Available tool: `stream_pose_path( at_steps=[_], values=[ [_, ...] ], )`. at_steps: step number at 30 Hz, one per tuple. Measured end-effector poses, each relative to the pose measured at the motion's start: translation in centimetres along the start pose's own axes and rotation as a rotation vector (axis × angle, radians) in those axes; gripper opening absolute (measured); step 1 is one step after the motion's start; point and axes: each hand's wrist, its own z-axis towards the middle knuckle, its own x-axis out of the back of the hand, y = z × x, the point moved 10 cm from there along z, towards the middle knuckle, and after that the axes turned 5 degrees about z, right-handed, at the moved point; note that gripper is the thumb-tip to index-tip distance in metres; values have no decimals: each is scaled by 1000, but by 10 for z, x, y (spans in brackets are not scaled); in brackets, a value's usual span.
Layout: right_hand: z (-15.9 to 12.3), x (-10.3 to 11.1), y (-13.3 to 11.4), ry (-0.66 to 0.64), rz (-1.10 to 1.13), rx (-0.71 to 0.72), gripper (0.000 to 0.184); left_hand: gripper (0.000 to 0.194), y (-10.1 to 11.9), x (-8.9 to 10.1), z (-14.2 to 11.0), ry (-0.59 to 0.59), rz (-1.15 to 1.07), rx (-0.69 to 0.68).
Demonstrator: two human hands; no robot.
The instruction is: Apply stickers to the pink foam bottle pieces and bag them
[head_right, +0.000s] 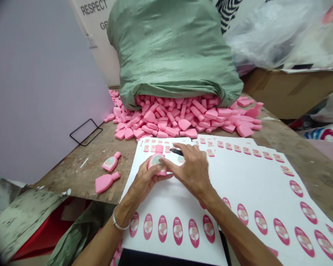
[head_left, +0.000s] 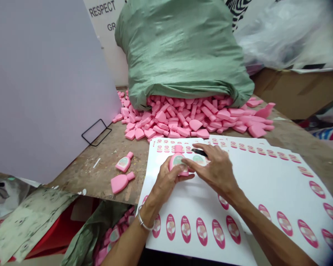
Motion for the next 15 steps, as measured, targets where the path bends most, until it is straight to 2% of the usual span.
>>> stream_pose_path(
  at_steps=[2,4,6,8,10,11,13,15],
  values=[
    [5,-12,12,-95,116,-44,54,28,-3,-5,-7,-47,50,39],
    [16,-21,37,-174,129,-95,52,31,-2,2,-17,-55,154,75],
    [37,-19,74,-174,-52,-136,51,32,7,31,-28,67,394,70],
    [64,-16,112,-205,-349,-153,53,34,29,74,-40,307,767,25],
    [90,-18,143,-254,-425,-163,56,40,50,110,-53,520,1156,8],
    [102,-20,155,-289,-439,-169,57,44,56,123,-56,573,1326,16],
    [119,-26,172,-354,-432,-182,55,47,60,135,-56,580,1593,23],
    [128,-26,182,-396,-430,-197,55,44,64,133,-52,560,1729,-58]
  ],
)
